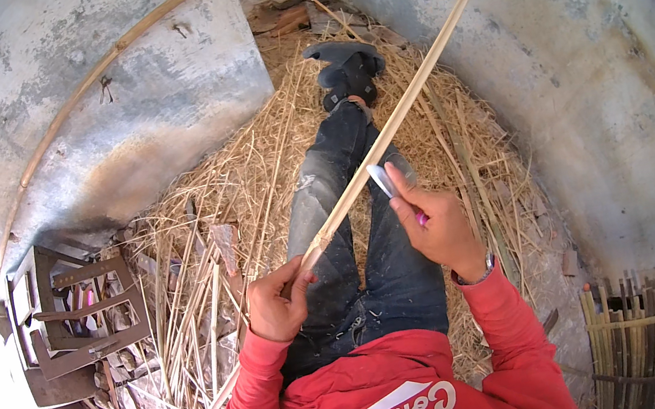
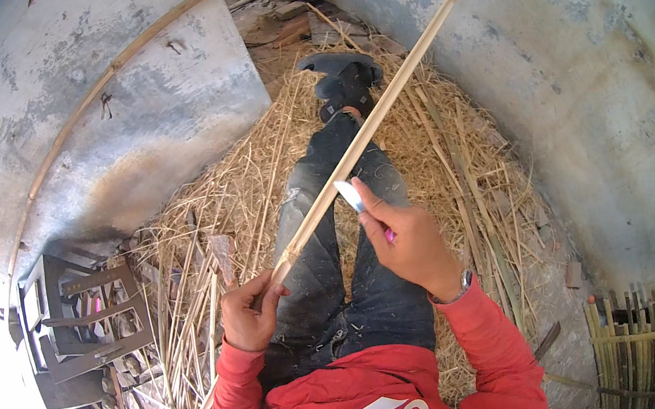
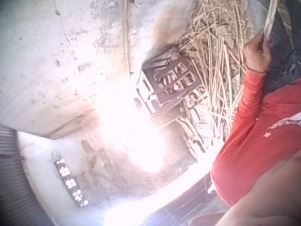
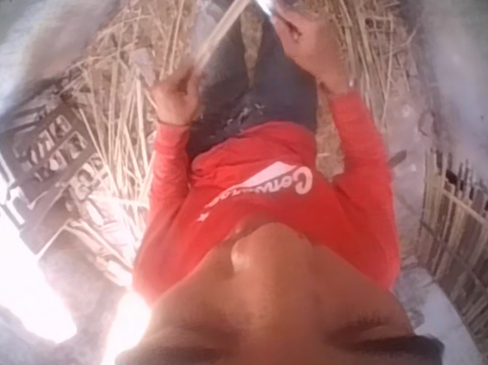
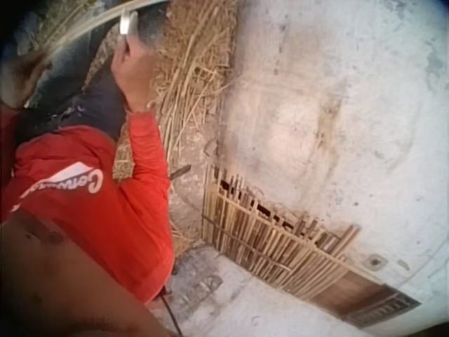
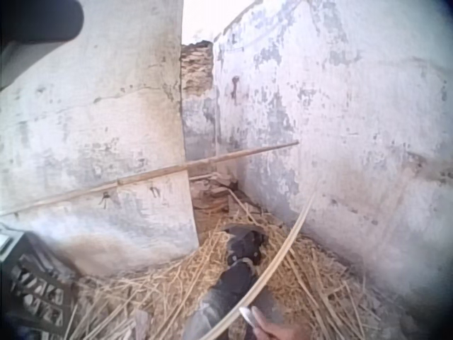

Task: The person scrapes a long piece of bamboo with a knife, repeatedly running the blade along the surface.

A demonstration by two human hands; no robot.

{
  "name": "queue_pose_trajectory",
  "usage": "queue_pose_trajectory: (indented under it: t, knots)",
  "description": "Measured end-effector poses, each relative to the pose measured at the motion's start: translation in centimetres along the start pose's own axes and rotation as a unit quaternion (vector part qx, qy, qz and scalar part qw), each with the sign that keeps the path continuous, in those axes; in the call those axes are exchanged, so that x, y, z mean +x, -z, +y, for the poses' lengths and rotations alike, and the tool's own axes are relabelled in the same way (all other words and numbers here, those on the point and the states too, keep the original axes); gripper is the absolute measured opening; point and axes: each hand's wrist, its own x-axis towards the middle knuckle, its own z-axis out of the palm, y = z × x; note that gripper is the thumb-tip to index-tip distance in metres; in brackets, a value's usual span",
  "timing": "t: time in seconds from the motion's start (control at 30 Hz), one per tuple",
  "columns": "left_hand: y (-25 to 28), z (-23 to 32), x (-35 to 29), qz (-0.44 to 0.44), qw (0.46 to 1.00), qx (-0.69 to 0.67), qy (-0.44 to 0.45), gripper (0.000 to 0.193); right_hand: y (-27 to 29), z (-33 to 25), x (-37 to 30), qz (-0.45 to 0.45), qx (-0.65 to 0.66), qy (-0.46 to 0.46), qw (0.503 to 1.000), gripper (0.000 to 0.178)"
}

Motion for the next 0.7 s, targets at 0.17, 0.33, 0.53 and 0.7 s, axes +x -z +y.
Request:
queue_pose_trajectory:
  t: [0.17, 0.33, 0.53, 0.7]
  knots:
    - [-0.1, 1.0, 0.1, -0.022, 1.000, -0.002, -0.005, 0.023, -1.4, 0.4, -0.2, 0.014, -0.016, 0.043, 0.999, 0.048]
    - [-0.3, 1.7, 0.4, -0.016, 0.999, 0.028, -0.011, 0.022, -3.9, -0.7, -2.3, -0.044, 0.038, 0.056, 0.997, 0.045]
    - [-0.3, 2.1, 0.1, -0.039, 0.999, 0.018, 0.033, 0.021, -4.3, -1.4, -3.5, -0.115, 0.093, 0.019, 0.989, 0.044]
    - [0.0, 1.8, -0.4, -0.064, 0.996, -0.022, 0.052, 0.021, -3.6, -0.5, -2.7, -0.221, 0.225, 0.027, 0.949, 0.043]
